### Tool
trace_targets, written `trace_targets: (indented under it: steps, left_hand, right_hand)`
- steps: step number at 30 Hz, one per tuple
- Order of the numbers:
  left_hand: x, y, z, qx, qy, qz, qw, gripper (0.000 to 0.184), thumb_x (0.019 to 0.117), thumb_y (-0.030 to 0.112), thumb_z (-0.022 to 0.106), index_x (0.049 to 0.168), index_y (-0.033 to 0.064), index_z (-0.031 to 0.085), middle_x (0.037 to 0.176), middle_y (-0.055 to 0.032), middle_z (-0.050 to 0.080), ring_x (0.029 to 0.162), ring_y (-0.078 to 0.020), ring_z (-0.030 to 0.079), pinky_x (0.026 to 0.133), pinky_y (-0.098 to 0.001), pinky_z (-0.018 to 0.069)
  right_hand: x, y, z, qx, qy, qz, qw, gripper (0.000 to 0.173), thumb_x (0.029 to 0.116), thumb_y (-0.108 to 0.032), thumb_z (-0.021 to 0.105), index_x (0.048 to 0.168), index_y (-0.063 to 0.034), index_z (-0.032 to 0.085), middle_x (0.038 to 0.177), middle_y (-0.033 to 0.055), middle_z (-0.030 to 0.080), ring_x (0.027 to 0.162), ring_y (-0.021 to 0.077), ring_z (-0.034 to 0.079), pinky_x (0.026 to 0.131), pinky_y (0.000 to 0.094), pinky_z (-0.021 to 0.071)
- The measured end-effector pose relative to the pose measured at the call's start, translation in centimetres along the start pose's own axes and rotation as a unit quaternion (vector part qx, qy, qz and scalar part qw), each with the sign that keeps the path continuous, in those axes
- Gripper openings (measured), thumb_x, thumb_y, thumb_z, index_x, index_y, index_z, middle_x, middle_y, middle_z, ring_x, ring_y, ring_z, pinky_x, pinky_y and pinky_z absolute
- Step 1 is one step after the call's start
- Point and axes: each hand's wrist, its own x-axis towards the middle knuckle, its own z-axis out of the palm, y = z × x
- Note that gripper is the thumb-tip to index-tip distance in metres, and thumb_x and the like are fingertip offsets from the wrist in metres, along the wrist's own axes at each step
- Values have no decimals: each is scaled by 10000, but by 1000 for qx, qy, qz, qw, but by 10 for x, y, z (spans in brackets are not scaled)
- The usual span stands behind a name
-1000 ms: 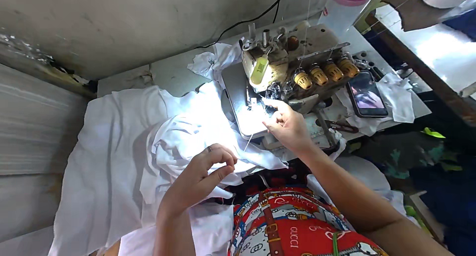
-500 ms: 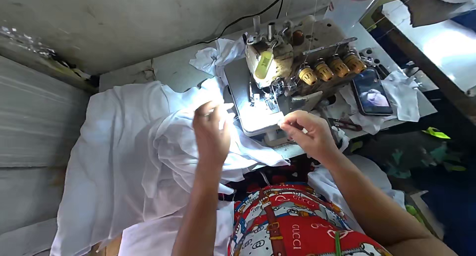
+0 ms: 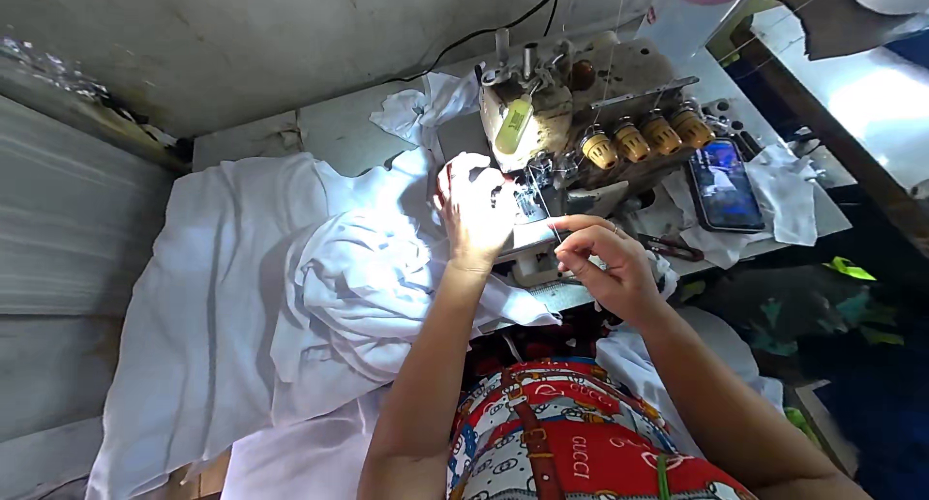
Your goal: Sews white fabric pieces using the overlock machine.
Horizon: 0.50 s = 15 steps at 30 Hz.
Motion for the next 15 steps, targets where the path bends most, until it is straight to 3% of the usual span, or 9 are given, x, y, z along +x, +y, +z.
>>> trace_targets:
  steps: [6,11,13,15]
  left_hand:
    - [1,-2,-3,11,-56,45,997,179,920,284,654,933,187,805,1327,-130,642,1432,-428,384,1110,-706,213]
    - [7,1,0,-2,-17,9,1000,206,878,289,669,903,124,789,1282,-107,673,1389,-397,450,1065,-649,319]
    - [5,-3,1,-51,-2,-5,999,202,883,269,669,918,105,782,1279,-128,664,1365,-384,470,1079,-631,323]
    - [4,-9,-4,-111,35,-9,993,161,899,202,686,936,70,771,1191,-158,687,1274,-360,541,1065,-582,372]
  right_hand:
    - [-4,4,5,41,-3,17,999,136,1022,-137,562,990,-43,655,1087,41,697,788,-2,647,706,171,567]
    - [-4,4,7,50,-9,20,999,123,1017,-128,573,1021,-39,658,1025,27,703,766,-14,637,692,156,557]
    - [-5,4,6,53,-7,20,998,121,1024,-142,573,1021,-54,657,1031,15,702,765,-15,638,689,156,559]
    - [-6,4,5,67,-5,26,997,113,1034,-166,569,1023,-93,654,1067,-9,696,773,-16,642,691,164,567]
